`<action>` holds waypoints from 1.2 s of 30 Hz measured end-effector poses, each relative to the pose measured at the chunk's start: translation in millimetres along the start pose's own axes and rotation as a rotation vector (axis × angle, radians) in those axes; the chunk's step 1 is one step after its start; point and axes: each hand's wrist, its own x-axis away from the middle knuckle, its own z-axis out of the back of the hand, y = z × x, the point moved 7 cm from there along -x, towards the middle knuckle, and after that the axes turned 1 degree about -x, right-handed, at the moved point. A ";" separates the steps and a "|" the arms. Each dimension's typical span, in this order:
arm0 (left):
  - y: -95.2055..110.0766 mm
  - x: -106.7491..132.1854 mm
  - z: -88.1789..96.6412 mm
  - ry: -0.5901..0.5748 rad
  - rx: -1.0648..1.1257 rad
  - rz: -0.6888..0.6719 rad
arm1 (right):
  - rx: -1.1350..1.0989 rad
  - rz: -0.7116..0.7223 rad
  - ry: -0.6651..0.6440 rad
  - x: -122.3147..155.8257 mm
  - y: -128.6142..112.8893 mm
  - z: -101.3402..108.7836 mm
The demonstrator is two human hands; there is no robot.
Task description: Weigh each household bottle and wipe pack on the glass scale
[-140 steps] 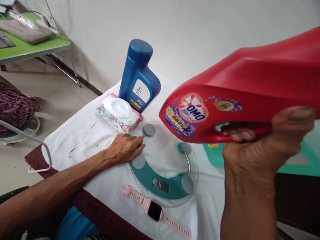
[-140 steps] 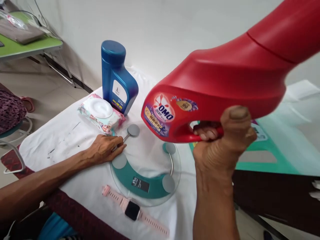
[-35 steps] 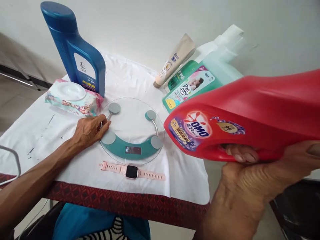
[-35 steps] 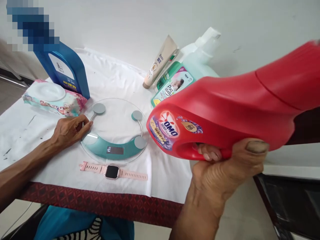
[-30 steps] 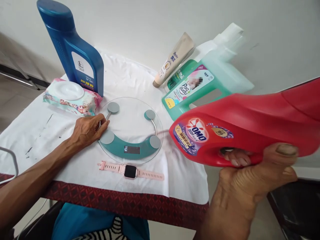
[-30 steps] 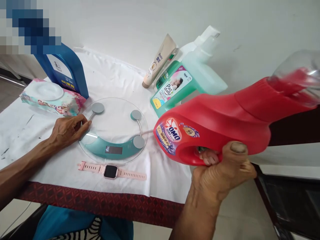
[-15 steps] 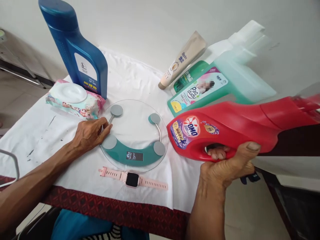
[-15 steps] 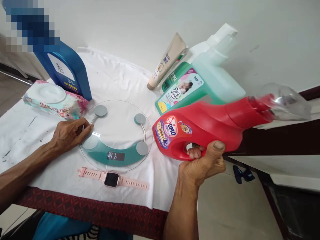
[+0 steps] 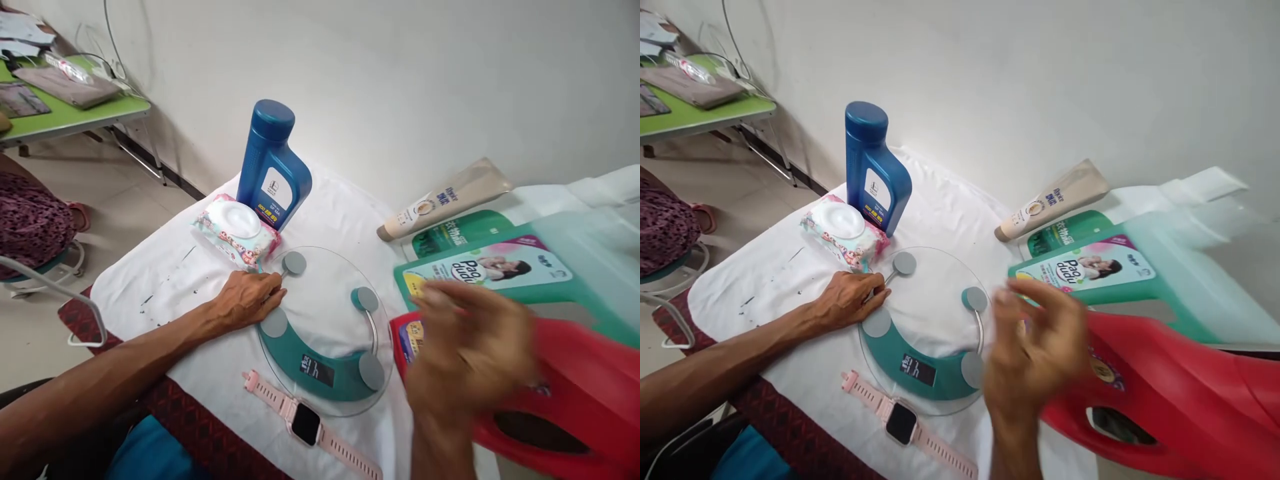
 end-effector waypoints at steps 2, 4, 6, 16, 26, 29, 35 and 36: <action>-0.6 0.2 -0.7 -0.003 -0.003 -0.009 | -0.095 -0.010 -0.176 -9.4 2.0 -60.0; -1.2 0.5 -2.2 -0.019 -0.014 -0.018 | -0.199 -0.042 -0.345 -18.5 5.2 -121.0; -1.8 0.7 -4.7 -0.048 -0.031 -0.023 | -0.213 -0.046 -0.436 -26.9 7.1 -170.6; -4.6 -0.3 -13.7 -0.119 -0.061 -0.008 | -0.424 -0.170 -0.384 -33.2 21.8 -241.0; -4.7 -0.3 -9.5 -0.102 -0.034 -0.024 | -0.369 -0.024 -0.163 -55.5 -11.7 -118.2; -5.0 -0.9 -7.6 -0.092 -0.024 -0.032 | -0.291 -0.113 -0.112 -34.7 -2.0 -69.6; -5.9 -0.7 -6.1 -0.078 -0.018 -0.003 | -0.145 -0.263 -0.030 14.6 37.6 -6.7; -5.8 -0.6 -5.6 -0.077 -0.016 0.001 | -0.151 -0.265 -0.017 19.6 41.0 -1.7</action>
